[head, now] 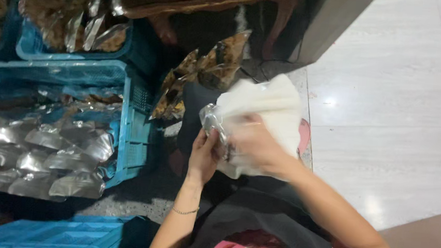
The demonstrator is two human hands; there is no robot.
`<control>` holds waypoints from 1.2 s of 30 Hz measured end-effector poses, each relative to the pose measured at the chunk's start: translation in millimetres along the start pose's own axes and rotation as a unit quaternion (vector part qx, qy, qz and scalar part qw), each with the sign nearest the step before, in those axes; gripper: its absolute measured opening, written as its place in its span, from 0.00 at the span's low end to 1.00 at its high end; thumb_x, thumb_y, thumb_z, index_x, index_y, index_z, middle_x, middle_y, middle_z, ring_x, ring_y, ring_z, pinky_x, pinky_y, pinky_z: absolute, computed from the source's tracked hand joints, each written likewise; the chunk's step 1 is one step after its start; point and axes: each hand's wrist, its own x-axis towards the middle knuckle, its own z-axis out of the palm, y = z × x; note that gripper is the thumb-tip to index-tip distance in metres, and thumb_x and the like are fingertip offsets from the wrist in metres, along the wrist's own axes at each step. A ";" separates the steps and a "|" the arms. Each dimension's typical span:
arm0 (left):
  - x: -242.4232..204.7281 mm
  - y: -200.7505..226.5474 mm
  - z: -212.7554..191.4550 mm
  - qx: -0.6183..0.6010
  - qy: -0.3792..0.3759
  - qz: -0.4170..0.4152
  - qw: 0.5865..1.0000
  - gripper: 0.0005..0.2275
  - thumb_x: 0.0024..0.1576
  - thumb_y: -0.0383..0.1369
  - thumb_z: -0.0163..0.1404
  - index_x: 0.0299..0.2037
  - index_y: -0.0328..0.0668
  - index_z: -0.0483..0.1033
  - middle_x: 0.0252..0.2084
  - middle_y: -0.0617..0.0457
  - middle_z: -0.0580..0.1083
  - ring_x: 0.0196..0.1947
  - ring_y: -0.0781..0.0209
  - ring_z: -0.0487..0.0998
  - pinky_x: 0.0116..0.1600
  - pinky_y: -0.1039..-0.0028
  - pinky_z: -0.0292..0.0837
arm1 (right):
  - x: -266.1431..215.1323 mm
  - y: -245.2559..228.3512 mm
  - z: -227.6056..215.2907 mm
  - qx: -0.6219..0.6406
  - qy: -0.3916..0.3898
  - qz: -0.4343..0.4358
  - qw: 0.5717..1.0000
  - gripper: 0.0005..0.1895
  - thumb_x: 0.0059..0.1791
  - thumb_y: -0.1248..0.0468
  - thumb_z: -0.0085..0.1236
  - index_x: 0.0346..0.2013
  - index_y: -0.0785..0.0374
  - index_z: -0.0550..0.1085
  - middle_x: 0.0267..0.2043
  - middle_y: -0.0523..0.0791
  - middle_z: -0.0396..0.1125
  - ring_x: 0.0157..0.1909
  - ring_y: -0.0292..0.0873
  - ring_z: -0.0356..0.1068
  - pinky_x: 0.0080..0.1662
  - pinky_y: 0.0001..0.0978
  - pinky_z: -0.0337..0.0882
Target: The person sits with a white cloth and repeatedly wipes the exterior of sealed snack packs containing yellow snacks. They pick up each pack from a blue crate, wipe it thoroughly, and place it back into the crate. The process is repeated for multiple packs throughout the video.
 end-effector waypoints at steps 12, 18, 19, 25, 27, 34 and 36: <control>6.2 -9.1 -29.7 0.013 -0.067 0.071 0.995 0.08 0.68 0.32 0.47 0.52 0.39 0.73 0.44 0.57 0.75 0.40 0.72 0.75 0.45 0.79 0.72 | 3.7 92.3 1.9 -0.090 0.386 0.113 0.911 0.22 0.62 0.55 0.46 0.57 0.74 0.71 0.58 0.61 0.66 0.64 0.60 0.61 0.65 0.51 0.62; 14.9 -3.9 -23.5 0.002 -0.078 0.069 0.995 0.09 0.69 0.30 0.47 0.56 0.38 0.72 0.46 0.58 0.76 0.41 0.72 0.75 0.45 0.79 0.71 | -20.4 51.1 -25.9 0.483 0.306 0.370 0.732 0.25 0.57 0.53 0.42 0.52 0.72 0.77 0.49 0.61 0.73 0.55 0.63 0.69 0.59 0.56 0.67; 16.9 -7.4 -20.7 0.004 -0.078 0.070 0.994 0.09 0.69 0.29 0.47 0.57 0.37 0.72 0.47 0.58 0.76 0.40 0.72 0.74 0.44 0.79 0.70 | -13.7 28.0 -19.2 0.331 0.297 0.283 0.850 0.22 0.55 0.54 0.46 0.53 0.68 0.77 0.51 0.57 0.72 0.58 0.60 0.68 0.61 0.57 0.65; 8.7 -13.0 -20.0 0.022 -0.041 0.026 0.999 0.08 0.67 0.32 0.46 0.53 0.42 0.73 0.37 0.61 0.74 0.29 0.74 0.72 0.34 0.78 0.70 | 38.4 -11.2 14.3 -0.156 0.177 -0.031 0.971 0.22 0.53 0.56 0.58 0.56 0.68 0.73 0.58 0.55 0.67 0.59 0.56 0.64 0.63 0.58 0.60; 12.9 -15.8 -26.9 0.026 -0.048 0.042 0.998 0.08 0.67 0.32 0.48 0.51 0.38 0.75 0.37 0.61 0.74 0.30 0.75 0.70 0.36 0.81 0.67 | 27.4 39.6 21.0 -0.191 0.309 -0.006 0.932 0.19 0.49 0.61 0.56 0.51 0.68 0.72 0.57 0.54 0.67 0.59 0.59 0.64 0.64 0.58 0.60; 5.0 32.4 5.6 0.394 -0.059 0.155 0.904 0.07 0.70 0.34 0.52 0.42 0.38 0.77 0.33 0.57 0.70 0.31 0.70 0.66 0.36 0.80 0.62 | -62.8 186.5 -14.8 0.432 0.428 0.256 0.751 0.16 0.60 0.57 0.44 0.54 0.65 0.71 0.51 0.48 0.68 0.55 0.49 0.67 0.60 0.46 0.66; -14.2 66.1 28.6 0.528 -0.193 0.301 0.770 0.03 0.62 0.30 0.54 0.41 0.40 0.75 0.49 0.49 0.72 0.38 0.60 0.74 0.42 0.77 0.69 | -98.5 157.0 -45.8 0.650 0.441 0.191 0.588 0.25 0.59 0.49 0.42 0.61 0.64 0.69 0.58 0.47 0.69 0.62 0.46 0.68 0.64 0.45 0.68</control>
